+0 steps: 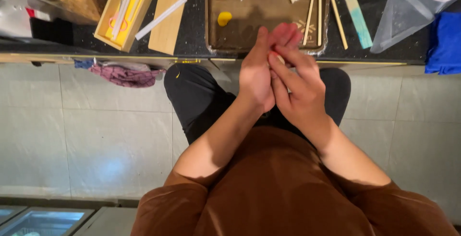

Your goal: Shaping and assembling small decorative dough components by hand on a tray.

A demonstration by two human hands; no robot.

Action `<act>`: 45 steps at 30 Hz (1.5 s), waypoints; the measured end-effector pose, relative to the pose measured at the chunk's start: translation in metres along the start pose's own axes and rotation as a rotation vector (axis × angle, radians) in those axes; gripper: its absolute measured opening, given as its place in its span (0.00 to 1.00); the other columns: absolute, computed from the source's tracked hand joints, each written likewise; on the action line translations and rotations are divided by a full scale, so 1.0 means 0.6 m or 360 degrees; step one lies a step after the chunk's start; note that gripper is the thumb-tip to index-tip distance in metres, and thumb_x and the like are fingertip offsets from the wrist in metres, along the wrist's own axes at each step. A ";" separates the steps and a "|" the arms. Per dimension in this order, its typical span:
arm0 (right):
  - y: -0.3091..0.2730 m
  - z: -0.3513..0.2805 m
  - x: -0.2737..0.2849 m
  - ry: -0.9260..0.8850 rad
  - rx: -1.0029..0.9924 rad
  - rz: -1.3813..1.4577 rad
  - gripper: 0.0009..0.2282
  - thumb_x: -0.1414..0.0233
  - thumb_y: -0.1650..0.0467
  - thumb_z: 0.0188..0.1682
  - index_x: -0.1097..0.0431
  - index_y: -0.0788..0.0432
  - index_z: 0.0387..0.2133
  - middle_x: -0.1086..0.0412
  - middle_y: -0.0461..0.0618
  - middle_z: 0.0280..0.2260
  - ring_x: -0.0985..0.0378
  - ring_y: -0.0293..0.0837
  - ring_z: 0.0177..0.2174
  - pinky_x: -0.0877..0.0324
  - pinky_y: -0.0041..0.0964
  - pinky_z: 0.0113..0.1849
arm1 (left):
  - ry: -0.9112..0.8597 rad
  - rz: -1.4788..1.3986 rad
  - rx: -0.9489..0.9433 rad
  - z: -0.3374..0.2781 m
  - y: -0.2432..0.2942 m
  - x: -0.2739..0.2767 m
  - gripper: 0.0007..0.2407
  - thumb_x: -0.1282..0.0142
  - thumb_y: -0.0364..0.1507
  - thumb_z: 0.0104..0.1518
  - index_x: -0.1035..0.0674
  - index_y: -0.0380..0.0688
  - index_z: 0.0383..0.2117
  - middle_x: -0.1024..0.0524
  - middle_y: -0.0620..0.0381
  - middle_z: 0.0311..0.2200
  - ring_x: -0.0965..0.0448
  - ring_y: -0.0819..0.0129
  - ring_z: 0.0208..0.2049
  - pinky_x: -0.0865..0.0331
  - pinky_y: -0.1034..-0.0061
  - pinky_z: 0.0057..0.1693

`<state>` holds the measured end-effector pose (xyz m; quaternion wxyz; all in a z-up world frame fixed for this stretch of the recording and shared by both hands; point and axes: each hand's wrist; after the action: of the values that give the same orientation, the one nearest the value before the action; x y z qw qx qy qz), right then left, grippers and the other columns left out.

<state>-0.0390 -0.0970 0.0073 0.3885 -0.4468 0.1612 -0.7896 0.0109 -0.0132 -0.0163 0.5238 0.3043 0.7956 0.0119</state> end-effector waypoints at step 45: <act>0.037 -0.069 -0.027 0.0226 0.0122 0.0249 0.10 0.40 0.75 0.51 0.21 0.64 0.45 0.25 0.57 0.43 0.30 0.56 0.44 0.31 0.48 0.48 | -0.0071 0.0000 -0.0307 -0.048 -0.037 0.053 0.25 0.64 0.44 0.76 0.22 0.28 0.50 0.25 0.35 0.55 0.26 0.43 0.59 0.30 0.51 0.63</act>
<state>-0.0581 -0.1033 -0.0382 0.4533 -0.3607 0.1923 -0.7921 -0.0323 -0.0068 -0.0372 0.5683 0.2527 0.7788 0.0815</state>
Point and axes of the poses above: each hand's wrist, its own z-axis towards the middle knuckle, its own x-axis out of the back of the hand, y = z × x
